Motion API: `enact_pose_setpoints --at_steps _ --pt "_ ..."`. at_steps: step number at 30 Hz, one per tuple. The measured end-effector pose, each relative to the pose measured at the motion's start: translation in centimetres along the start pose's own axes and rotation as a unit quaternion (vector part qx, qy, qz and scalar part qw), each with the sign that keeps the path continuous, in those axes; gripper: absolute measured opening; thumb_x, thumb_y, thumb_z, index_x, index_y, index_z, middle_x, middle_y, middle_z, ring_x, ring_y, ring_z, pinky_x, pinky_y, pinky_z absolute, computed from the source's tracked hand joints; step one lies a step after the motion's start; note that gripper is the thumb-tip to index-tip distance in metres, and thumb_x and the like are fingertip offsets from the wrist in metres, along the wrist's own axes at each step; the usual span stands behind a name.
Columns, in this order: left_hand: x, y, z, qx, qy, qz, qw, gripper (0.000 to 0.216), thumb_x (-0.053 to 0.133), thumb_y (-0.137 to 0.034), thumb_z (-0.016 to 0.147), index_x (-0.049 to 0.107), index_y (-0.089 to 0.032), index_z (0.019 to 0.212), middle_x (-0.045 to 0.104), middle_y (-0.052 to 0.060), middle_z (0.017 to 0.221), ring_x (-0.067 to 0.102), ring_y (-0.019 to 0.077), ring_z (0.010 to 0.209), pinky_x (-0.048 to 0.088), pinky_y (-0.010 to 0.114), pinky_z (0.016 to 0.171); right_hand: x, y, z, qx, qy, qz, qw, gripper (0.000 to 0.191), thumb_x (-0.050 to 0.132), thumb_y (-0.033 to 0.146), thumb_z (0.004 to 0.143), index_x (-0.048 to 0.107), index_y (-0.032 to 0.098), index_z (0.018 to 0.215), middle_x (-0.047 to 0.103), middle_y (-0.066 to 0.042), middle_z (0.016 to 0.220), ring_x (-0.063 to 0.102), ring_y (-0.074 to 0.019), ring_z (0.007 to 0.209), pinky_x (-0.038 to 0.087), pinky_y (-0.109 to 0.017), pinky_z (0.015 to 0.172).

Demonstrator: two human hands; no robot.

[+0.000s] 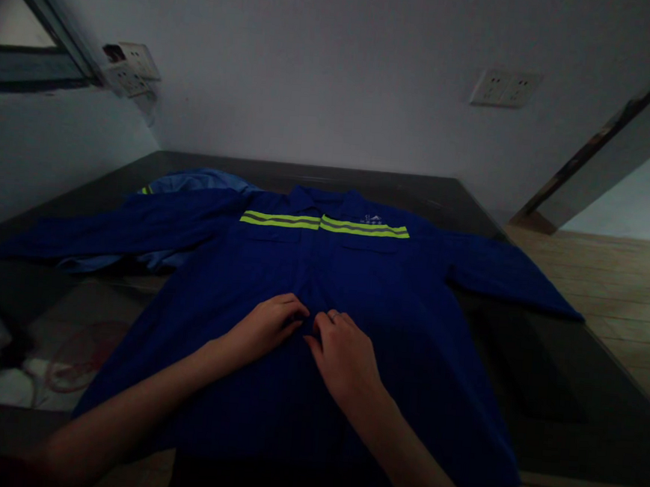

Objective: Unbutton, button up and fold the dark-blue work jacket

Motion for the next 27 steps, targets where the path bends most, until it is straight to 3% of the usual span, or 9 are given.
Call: enact_pose_setpoints --at_steps 3,8,13,18,24,27 --pt "0.6 0.4 0.5 -0.026 0.011 -0.045 0.999 0.025 0.046 -0.005 0.084 0.061 -0.016 0.1 0.063 0.006 0.095 0.061 0.0179 0.088 0.049 0.029 0.08 1.7 0.6 0.7 0.037 -0.01 -0.038 0.999 0.018 0.061 0.04 0.084 0.058 0.022 0.087 0.065 -0.008 0.083 0.062 -0.0235 0.077 0.045 -0.031 0.056" --pt "1.1 0.7 0.2 -0.017 -0.004 -0.121 0.992 0.028 0.042 -0.003 0.085 0.061 -0.018 0.101 0.062 0.006 0.101 0.059 0.0162 0.096 0.047 0.028 0.086 3.1 0.1 0.5 0.086 -0.009 -0.079 0.993 0.031 0.066 0.046 0.078 0.056 0.021 0.093 0.063 -0.012 0.092 0.061 -0.0289 0.084 0.046 -0.033 0.055" --pt "1.2 0.4 -0.2 -0.016 -0.017 -0.087 0.996 0.021 0.046 -0.01 0.087 0.059 -0.018 0.102 0.06 0.006 0.105 0.057 0.0185 0.098 0.047 0.03 0.087 2.9 0.8 0.2 0.116 -0.001 -0.077 0.99 0.019 0.063 0.027 0.08 0.056 0.02 0.096 0.062 -0.016 0.095 0.058 -0.0321 0.088 0.048 -0.039 0.062" --pt "1.4 0.5 -0.1 -0.039 -0.011 -0.044 0.998 0.013 0.055 -0.018 0.086 0.057 -0.018 0.098 0.06 0.005 0.1 0.058 0.0191 0.092 0.048 0.031 0.082 2.2 0.8 -0.4 0.152 0.003 -0.059 0.987 0.012 0.052 0.014 0.082 0.056 0.02 0.092 0.063 -0.011 0.095 0.059 -0.0265 0.088 0.046 -0.036 0.068" --pt "1.5 0.6 0.2 -0.034 -0.005 -0.036 0.999 0.008 0.059 -0.018 0.084 0.056 -0.019 0.091 0.06 0.002 0.09 0.058 0.0184 0.086 0.047 0.029 0.075 2.1 0.3 -0.2 0.182 0.003 -0.027 0.983 0.017 0.051 0.017 0.086 0.055 0.019 0.102 0.065 -0.008 0.098 0.06 -0.0235 0.093 0.043 -0.031 0.07" --pt "1.4 0.6 0.2 -0.032 -0.002 -0.045 0.998 0.007 0.058 -0.016 0.083 0.056 -0.019 0.089 0.061 0.002 0.088 0.058 0.0175 0.083 0.046 0.028 0.073 2.3 0.2 0.2 0.173 -0.012 -0.009 0.985 0.012 0.051 0.019 0.087 0.057 0.02 0.098 0.065 -0.006 0.096 0.061 -0.0228 0.089 0.043 -0.031 0.068"
Point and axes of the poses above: each hand's wrist, its own z-axis towards the middle knuckle, its own x-axis out of the palm, y = z × x, the point moved 4 cm from there along z, towards the middle knuckle
